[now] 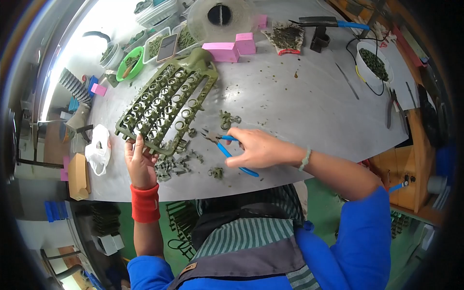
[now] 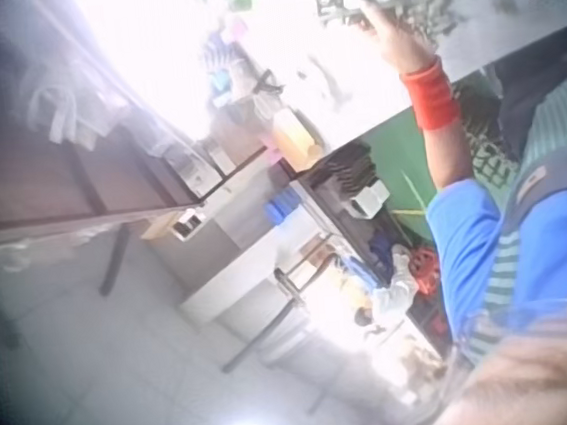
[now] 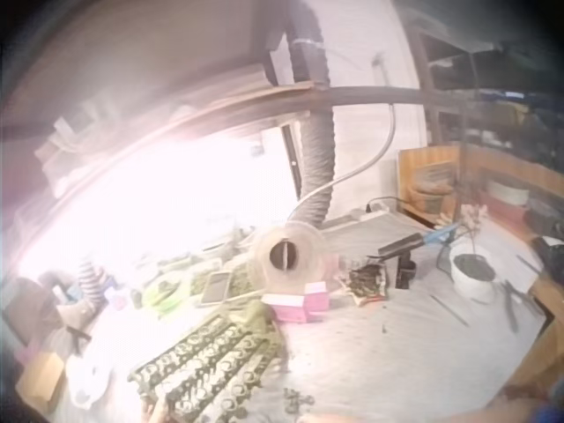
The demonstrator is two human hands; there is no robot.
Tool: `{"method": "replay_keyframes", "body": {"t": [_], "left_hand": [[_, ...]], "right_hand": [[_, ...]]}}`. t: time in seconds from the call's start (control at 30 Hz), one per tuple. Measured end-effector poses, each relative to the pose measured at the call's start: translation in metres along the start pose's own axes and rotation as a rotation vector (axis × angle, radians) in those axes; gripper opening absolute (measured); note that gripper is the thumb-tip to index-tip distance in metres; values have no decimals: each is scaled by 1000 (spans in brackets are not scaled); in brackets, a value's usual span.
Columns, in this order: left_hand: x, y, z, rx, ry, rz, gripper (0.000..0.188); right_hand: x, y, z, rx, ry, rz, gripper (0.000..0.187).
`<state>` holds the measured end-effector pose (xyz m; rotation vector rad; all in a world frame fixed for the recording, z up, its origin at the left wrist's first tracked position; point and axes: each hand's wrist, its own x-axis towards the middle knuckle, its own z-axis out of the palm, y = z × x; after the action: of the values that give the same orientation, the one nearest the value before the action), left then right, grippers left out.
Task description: The person trims excess plastic from a green component using pliers, then uses a soldering iron to secure small parts into the circular slots of the component.
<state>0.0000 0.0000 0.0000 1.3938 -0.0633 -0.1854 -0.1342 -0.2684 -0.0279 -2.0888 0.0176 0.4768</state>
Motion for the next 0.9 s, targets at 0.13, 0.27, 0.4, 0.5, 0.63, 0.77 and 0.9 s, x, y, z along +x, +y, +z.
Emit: {"method": "replay_keyframes", "body": {"t": [0.13, 0.27, 0.4, 0.5, 0.63, 0.77, 0.9], "left_hand": [[0, -1, -5, 9, -3, -5, 14], [7, 3, -3, -4, 28, -50, 15], [8, 8, 0, 11, 54, -70, 11], [12, 12, 0, 8, 72, -79, 10], [19, 17, -11, 10, 1, -72, 13], [20, 23, -5, -13, 20, -85, 14], [22, 28, -9, -52, -13, -78, 16]], "right_hand": [[15, 4, -2, 20, 79, -154, 58], [27, 0, -11, -20, 58, -229, 59], [35, -7, -16, -35, 57, -245, 67], [37, -15, -22, -35, 60, -260, 69], [36, -28, -32, -8, -44, -169, 72], [35, -31, -37, 26, -25, -194, 68], [31, -42, -43, 33, -50, -149, 54]]}}
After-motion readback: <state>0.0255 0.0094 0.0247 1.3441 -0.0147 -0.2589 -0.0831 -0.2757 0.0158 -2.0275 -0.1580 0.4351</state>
